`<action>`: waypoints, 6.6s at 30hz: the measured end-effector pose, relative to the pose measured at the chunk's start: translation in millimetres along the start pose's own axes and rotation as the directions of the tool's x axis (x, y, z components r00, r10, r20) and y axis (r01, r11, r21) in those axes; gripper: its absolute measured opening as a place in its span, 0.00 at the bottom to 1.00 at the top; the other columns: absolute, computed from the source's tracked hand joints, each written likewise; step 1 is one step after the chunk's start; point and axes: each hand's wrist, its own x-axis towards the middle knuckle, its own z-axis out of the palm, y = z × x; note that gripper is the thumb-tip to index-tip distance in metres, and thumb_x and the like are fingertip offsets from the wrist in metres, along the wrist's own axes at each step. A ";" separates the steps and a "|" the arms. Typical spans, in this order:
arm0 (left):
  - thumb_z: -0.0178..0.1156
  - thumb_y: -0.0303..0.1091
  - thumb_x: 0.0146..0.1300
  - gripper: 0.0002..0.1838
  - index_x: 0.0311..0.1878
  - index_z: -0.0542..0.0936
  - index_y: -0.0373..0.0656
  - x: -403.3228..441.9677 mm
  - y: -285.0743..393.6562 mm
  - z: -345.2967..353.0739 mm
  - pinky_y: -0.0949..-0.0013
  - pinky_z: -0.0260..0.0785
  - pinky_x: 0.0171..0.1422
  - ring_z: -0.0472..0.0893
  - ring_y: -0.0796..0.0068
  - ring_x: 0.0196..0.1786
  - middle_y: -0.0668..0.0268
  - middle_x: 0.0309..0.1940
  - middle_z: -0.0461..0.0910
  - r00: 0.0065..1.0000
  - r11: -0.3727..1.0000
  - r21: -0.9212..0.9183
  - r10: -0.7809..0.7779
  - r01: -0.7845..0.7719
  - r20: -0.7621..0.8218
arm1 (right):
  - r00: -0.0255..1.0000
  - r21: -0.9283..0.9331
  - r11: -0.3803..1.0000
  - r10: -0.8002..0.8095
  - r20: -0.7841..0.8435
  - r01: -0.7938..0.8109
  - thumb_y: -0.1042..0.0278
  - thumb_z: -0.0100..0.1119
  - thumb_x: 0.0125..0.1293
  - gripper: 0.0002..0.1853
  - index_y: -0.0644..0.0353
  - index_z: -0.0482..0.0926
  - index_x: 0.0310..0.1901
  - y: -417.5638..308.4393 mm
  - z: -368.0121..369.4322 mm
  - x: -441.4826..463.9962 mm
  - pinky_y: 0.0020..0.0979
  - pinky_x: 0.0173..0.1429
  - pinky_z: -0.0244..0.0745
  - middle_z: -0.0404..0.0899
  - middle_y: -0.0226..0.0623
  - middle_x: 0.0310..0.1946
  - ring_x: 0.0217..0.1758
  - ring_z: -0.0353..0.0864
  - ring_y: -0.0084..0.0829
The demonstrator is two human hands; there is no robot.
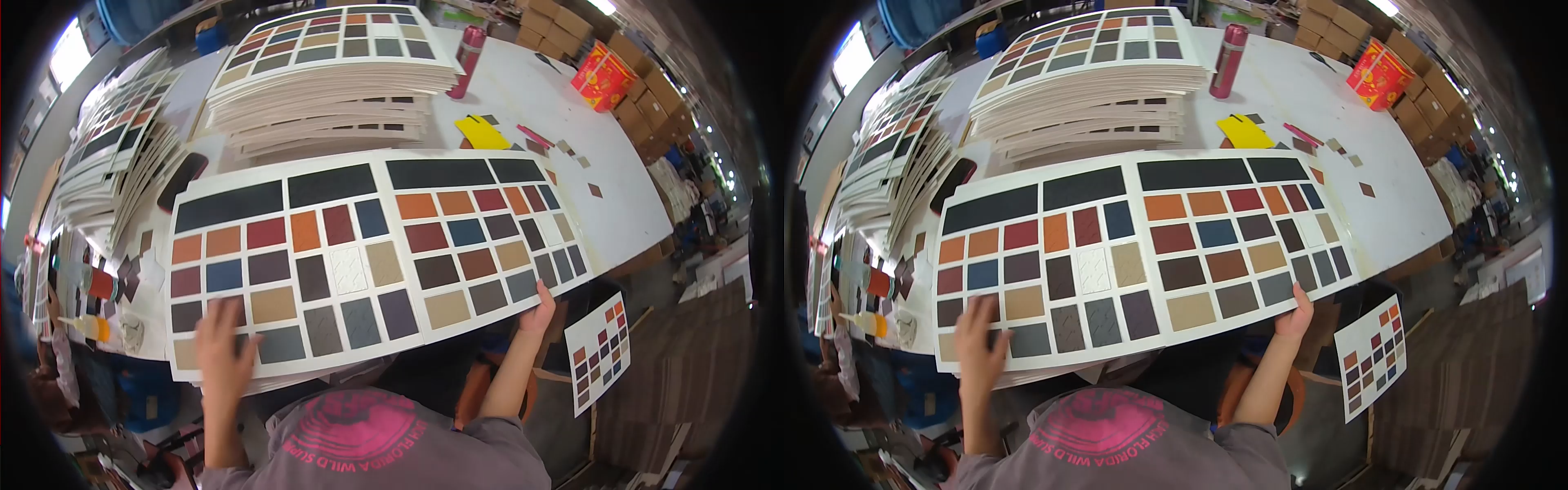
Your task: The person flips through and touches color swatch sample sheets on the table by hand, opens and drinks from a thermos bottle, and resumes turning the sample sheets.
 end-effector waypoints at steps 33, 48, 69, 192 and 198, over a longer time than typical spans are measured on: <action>0.41 0.61 0.70 0.36 0.66 0.64 0.36 -25.1 -53.3 -18.5 0.63 0.73 0.58 0.77 0.62 0.56 0.57 0.56 0.74 0.908 -0.532 -0.814 -0.181 0.232 0.378 | 0.722 0.055 0.735 0.645 0.249 -0.676 0.69 0.52 0.68 0.15 0.67 0.73 0.54 78.6 219.3 -203.6 0.40 0.63 0.69 0.78 0.40 0.50 0.56 0.76 0.36; 0.71 0.27 0.32 0.48 0.63 0.62 0.32 -47.1 -33.1 -42.3 0.62 0.71 0.57 0.79 0.58 0.51 0.52 0.50 0.76 0.945 -0.166 -0.986 -0.323 -0.007 0.047 | 0.118 -0.172 0.290 0.761 0.637 -0.941 0.53 0.50 0.70 0.29 0.61 0.60 0.67 88.0 150.4 -203.0 0.46 0.67 0.64 0.69 0.42 0.63 0.66 0.67 0.41; 0.50 0.37 0.70 0.23 0.65 0.66 0.36 -8.5 -8.0 -3.1 0.67 0.69 0.56 0.77 0.67 0.55 0.54 0.57 0.74 0.916 0.057 -0.954 0.268 0.293 0.298 | 0.717 -0.008 0.903 0.346 0.605 -0.429 0.67 0.61 0.64 0.12 0.66 0.75 0.44 92.2 491.9 48.2 0.36 0.52 0.80 0.79 0.41 0.41 0.49 0.80 0.36; 0.73 0.46 0.40 0.43 0.60 0.66 0.40 -146.8 32.5 -77.5 0.56 0.70 0.52 0.78 0.50 0.48 0.51 0.45 0.77 0.676 0.932 -0.320 -0.347 0.170 -0.651 | -0.620 0.363 0.751 0.077 0.781 0.551 0.63 0.67 0.50 0.25 0.66 0.72 0.47 42.6 453.9 -317.4 0.39 0.49 0.69 0.73 0.47 0.38 0.42 0.75 0.48; 0.74 0.45 0.41 0.45 0.62 0.65 0.42 -232.2 29.6 -73.2 0.61 0.68 0.57 0.78 0.53 0.52 0.52 0.51 0.76 0.831 0.738 -0.641 -0.482 0.213 -0.279 | -0.860 0.511 0.857 -0.313 0.403 -0.072 0.63 0.72 0.40 0.24 0.61 0.76 0.40 90.7 433.5 -367.2 0.40 0.37 0.71 0.75 0.43 0.35 0.34 0.75 0.45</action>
